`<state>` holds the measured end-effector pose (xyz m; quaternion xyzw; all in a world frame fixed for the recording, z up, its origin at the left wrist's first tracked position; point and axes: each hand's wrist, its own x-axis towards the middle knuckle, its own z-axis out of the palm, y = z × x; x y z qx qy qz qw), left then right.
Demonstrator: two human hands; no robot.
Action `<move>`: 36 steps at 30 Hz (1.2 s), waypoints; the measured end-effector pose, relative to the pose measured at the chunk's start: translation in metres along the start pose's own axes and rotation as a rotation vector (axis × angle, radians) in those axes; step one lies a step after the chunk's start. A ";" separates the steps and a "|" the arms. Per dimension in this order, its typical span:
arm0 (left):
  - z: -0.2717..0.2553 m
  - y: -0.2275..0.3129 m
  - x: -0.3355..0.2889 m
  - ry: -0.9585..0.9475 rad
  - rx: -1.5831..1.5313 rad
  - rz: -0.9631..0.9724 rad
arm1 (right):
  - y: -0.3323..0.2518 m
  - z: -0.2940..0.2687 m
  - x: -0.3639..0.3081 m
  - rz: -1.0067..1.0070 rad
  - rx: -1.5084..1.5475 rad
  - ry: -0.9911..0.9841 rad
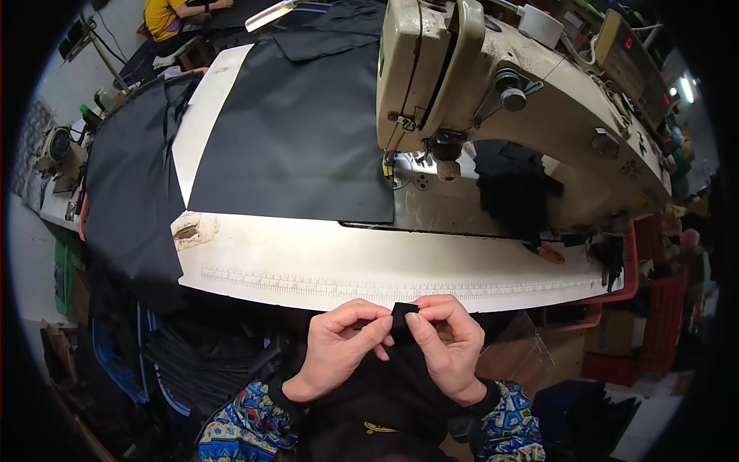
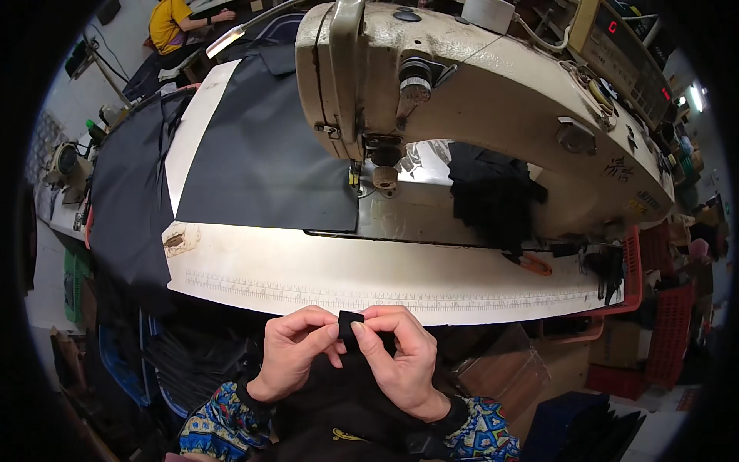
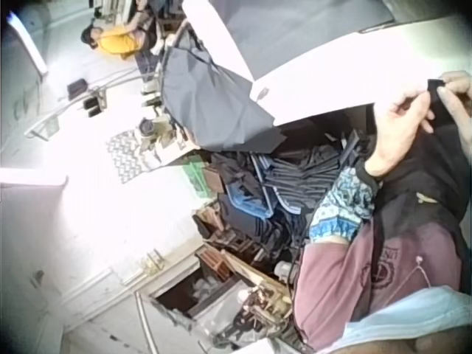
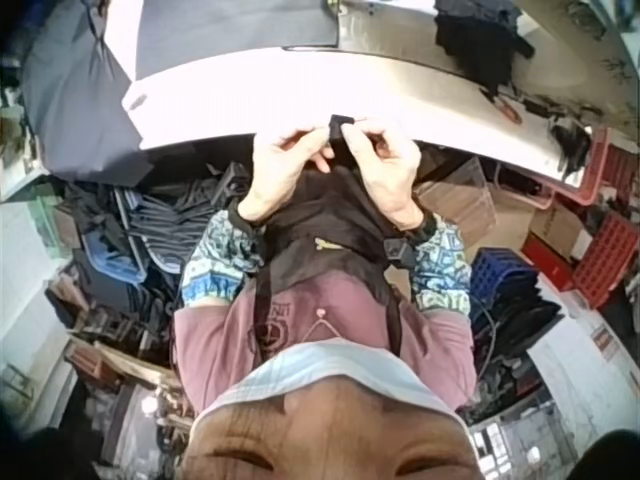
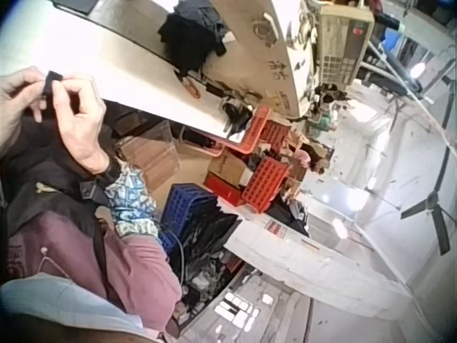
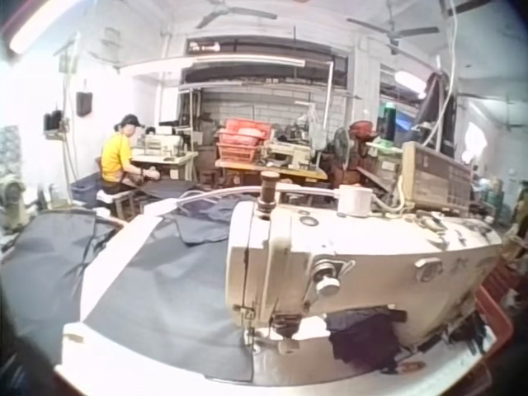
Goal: The person sews a black fabric bag using a sewing machine, periodically folding the material and inserting small black straps into the seams. They also handle a small metal bobbin, winding it and placing it into the machine before resuming the sewing process.
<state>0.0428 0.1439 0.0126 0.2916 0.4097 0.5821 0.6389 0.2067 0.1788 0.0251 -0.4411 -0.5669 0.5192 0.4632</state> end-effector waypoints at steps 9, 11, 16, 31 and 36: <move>-0.004 0.012 0.008 0.092 0.303 0.098 | -0.012 0.000 0.027 -0.185 -0.327 -0.151; -0.018 0.025 0.015 0.103 0.447 0.137 | -0.018 -0.008 0.054 -0.386 -0.523 -0.265; -0.048 0.038 0.041 0.117 0.777 0.260 | 0.003 -0.005 0.119 -0.799 -1.025 -0.327; -0.044 0.042 0.148 -0.127 1.711 1.089 | 0.030 -0.016 0.147 -0.500 -0.803 -0.214; -0.040 0.049 0.141 -0.135 1.688 1.009 | 0.030 -0.011 0.140 -0.771 -1.138 -0.357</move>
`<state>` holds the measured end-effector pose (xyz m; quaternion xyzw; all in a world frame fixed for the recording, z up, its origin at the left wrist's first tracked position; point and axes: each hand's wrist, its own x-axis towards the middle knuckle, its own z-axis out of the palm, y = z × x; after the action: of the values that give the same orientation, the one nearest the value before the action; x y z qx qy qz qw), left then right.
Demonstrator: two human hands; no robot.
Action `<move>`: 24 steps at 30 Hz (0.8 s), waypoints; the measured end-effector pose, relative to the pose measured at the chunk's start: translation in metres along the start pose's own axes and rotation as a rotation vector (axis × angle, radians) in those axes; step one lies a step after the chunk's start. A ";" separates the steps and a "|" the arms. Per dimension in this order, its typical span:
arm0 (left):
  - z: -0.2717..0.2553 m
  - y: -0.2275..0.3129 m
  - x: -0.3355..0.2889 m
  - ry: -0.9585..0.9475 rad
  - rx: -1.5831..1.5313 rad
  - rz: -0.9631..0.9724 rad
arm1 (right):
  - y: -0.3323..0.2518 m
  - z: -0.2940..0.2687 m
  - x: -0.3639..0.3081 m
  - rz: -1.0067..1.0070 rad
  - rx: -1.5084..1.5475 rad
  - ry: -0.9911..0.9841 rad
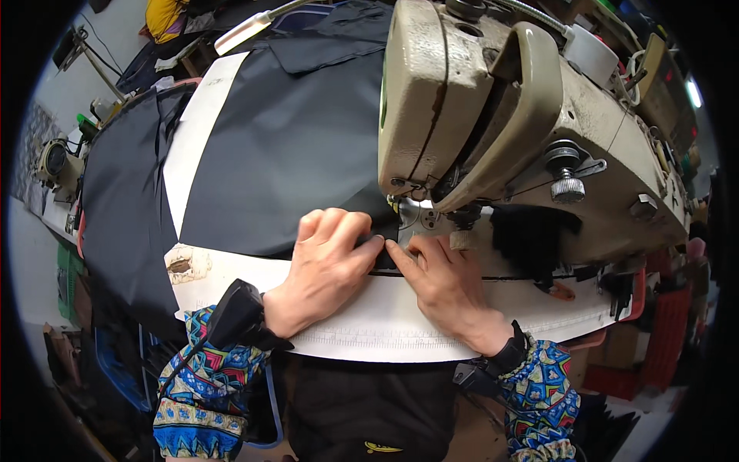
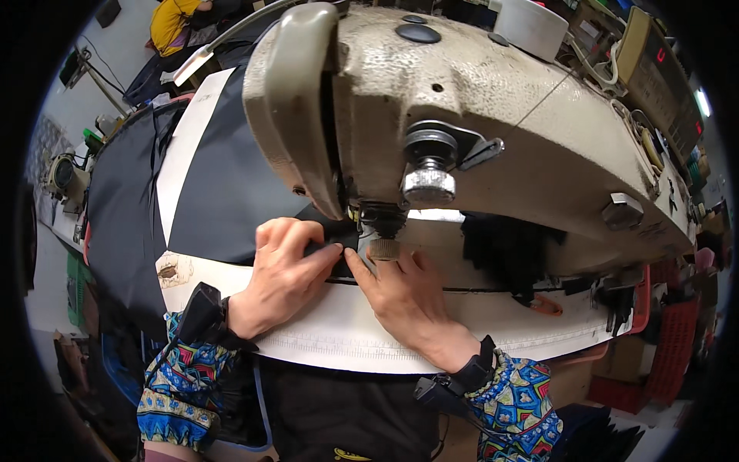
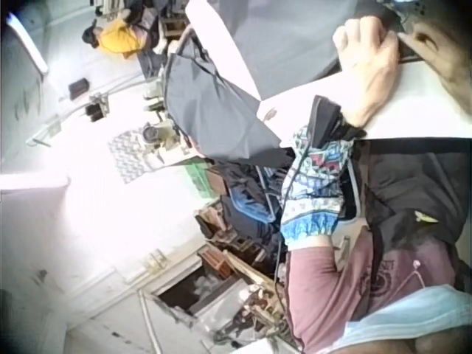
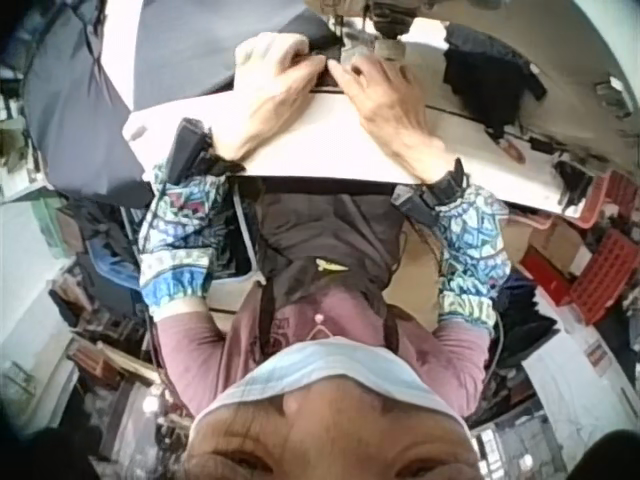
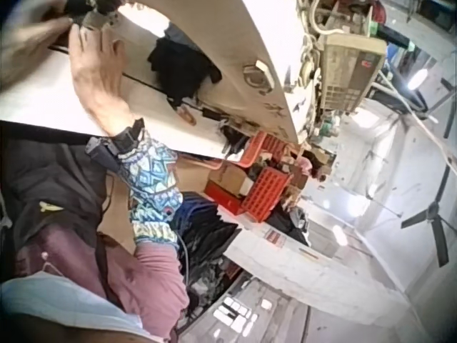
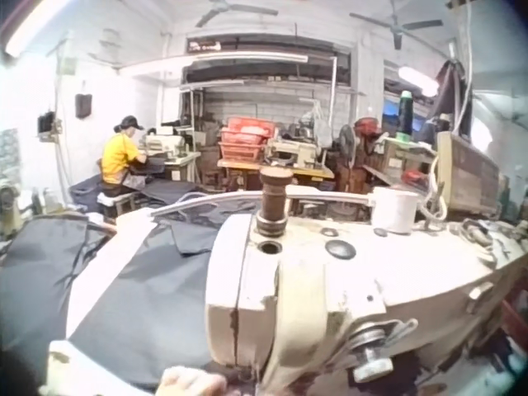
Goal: The person sews a black fabric bag using a sewing machine, periodically folding the material and inserting small black straps into the seams. They also handle a small metal bobbin, winding it and placing it into the machine before resuming the sewing process.
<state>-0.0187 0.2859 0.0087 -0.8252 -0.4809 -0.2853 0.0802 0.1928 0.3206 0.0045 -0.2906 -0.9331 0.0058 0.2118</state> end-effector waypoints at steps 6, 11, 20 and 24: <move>-0.008 -0.014 -0.010 0.073 -0.292 -0.084 | -0.002 0.000 0.000 0.036 -0.010 -0.005; -0.001 -0.008 -0.012 -0.060 -0.241 0.080 | 0.004 0.003 -0.002 0.055 0.041 -0.036; -0.012 -0.026 -0.003 -0.050 -0.094 0.136 | 0.051 -0.059 -0.079 0.400 -0.271 0.545; 0.018 -0.038 0.013 0.001 -0.149 0.153 | 0.103 -0.086 -0.148 0.625 -0.791 0.647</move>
<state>-0.0389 0.3229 -0.0043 -0.8630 -0.3938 -0.3138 0.0406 0.3923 0.3158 0.0111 -0.5951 -0.6230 -0.3687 0.3490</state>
